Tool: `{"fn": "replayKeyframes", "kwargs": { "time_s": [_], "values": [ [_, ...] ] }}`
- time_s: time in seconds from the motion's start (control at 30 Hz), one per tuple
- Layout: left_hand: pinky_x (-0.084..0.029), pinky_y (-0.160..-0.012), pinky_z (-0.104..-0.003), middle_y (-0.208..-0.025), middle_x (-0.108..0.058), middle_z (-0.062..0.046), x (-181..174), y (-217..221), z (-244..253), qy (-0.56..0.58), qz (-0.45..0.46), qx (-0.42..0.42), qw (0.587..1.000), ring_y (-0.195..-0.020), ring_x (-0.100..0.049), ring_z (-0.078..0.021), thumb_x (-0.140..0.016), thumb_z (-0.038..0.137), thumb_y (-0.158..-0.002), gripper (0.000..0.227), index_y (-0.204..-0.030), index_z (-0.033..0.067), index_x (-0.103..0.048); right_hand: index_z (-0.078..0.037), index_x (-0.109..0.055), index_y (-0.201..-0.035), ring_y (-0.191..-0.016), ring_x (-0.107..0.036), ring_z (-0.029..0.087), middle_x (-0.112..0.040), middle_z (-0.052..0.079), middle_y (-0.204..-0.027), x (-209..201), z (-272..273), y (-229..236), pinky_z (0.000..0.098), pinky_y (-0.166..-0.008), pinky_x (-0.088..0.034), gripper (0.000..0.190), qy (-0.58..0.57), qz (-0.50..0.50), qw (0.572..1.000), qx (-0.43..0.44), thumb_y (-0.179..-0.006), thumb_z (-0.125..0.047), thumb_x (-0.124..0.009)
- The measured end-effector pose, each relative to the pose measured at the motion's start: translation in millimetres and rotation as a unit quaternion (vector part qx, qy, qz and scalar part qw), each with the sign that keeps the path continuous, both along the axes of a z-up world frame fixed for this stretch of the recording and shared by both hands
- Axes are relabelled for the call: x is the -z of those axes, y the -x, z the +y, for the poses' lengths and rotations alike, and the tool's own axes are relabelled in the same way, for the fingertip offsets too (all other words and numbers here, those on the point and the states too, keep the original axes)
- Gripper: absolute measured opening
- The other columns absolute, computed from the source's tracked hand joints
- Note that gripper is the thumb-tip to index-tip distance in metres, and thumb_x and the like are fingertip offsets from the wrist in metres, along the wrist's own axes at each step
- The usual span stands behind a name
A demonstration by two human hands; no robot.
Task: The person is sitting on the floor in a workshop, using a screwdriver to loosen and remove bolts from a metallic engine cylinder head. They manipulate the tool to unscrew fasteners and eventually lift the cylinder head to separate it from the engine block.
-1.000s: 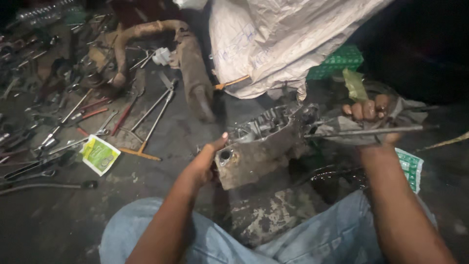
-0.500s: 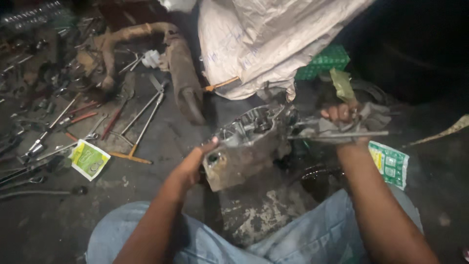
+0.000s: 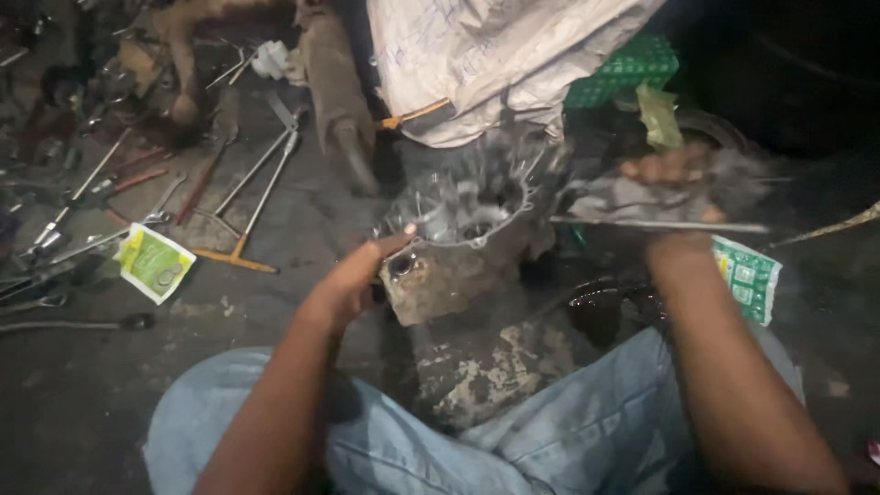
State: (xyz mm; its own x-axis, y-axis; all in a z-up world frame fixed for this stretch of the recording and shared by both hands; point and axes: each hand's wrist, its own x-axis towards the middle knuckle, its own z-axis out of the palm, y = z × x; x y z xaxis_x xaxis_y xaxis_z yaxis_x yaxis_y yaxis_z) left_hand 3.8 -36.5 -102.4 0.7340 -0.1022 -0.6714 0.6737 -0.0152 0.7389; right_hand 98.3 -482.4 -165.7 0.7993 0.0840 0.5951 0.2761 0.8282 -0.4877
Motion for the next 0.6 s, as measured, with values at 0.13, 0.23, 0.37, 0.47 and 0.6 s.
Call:
{"fn": "replayKeyframes", "kwargs": {
  "time_s": [0.13, 0.23, 0.37, 0.47, 0.6],
  "values": [
    [-0.056, -0.091, -0.039, -0.116, -0.074, -0.007, 43, -9, 0, 0.126, -0.018, 0.096, 0.987, -0.103, -0.069, -0.0215, -0.07, 0.051, -0.087, 0.053, -0.121, 0.0098, -0.072, -0.02, -0.056, -0.087, -0.069, -0.033, 0.014, -0.037, -0.004, -0.069, 8, 11, -5, 0.0379, -0.084, -0.035, 0.037, -0.005, 0.0, 1.0, -0.017, -0.098, -0.056, -0.056],
    [-0.055, -0.086, -0.041, -0.108, -0.075, -0.01, 29, -12, 6, 0.09, -0.002, 0.036, 0.995, -0.096, -0.069, -0.0247, -0.067, 0.056, -0.088, 0.057, -0.118, 0.0084, -0.072, -0.02, -0.056, -0.089, -0.068, -0.034, 0.012, -0.035, -0.005, -0.067, 9, 12, -3, 0.0333, -0.08, -0.033, 0.032, -0.024, 0.053, 0.998, -0.013, -0.106, -0.047, -0.055],
    [-0.054, -0.084, -0.041, -0.105, -0.076, -0.006, 4, -9, -3, 0.086, 0.023, -0.034, 0.995, -0.092, -0.07, -0.022, -0.066, 0.055, -0.087, 0.051, -0.116, 0.0124, -0.072, -0.019, -0.066, -0.116, -0.067, -0.034, 0.01, -0.035, -0.006, -0.066, -6, 20, 5, 0.0339, -0.082, -0.033, 0.034, -0.005, 0.093, 0.995, 0.027, -0.1, -0.048, -0.057],
    [-0.054, -0.084, -0.042, -0.103, -0.075, -0.007, -7, -11, -4, 0.088, 0.023, -0.048, 0.995, -0.092, -0.068, -0.0234, -0.067, 0.054, -0.089, 0.05, -0.115, 0.0114, -0.071, -0.022, -0.066, -0.109, -0.069, -0.035, 0.01, -0.039, -0.007, -0.071, -18, 19, 4, 0.0307, -0.081, -0.033, 0.026, 0.014, 0.003, 1.0, 0.01, -0.095, -0.043, -0.063],
    [-0.055, -0.085, -0.043, -0.106, -0.075, -0.006, -10, -5, -4, 0.107, -0.017, -0.025, 0.994, -0.094, -0.07, -0.0226, -0.066, 0.049, -0.089, 0.046, -0.116, 0.0116, -0.071, -0.026, -0.062, -0.101, -0.071, -0.035, 0.007, -0.038, -0.01, -0.073, -15, -4, -7, 0.0302, -0.083, -0.033, 0.031, 0.064, -0.069, 0.995, 0.037, -0.082, -0.045, -0.076]
  ]
}}
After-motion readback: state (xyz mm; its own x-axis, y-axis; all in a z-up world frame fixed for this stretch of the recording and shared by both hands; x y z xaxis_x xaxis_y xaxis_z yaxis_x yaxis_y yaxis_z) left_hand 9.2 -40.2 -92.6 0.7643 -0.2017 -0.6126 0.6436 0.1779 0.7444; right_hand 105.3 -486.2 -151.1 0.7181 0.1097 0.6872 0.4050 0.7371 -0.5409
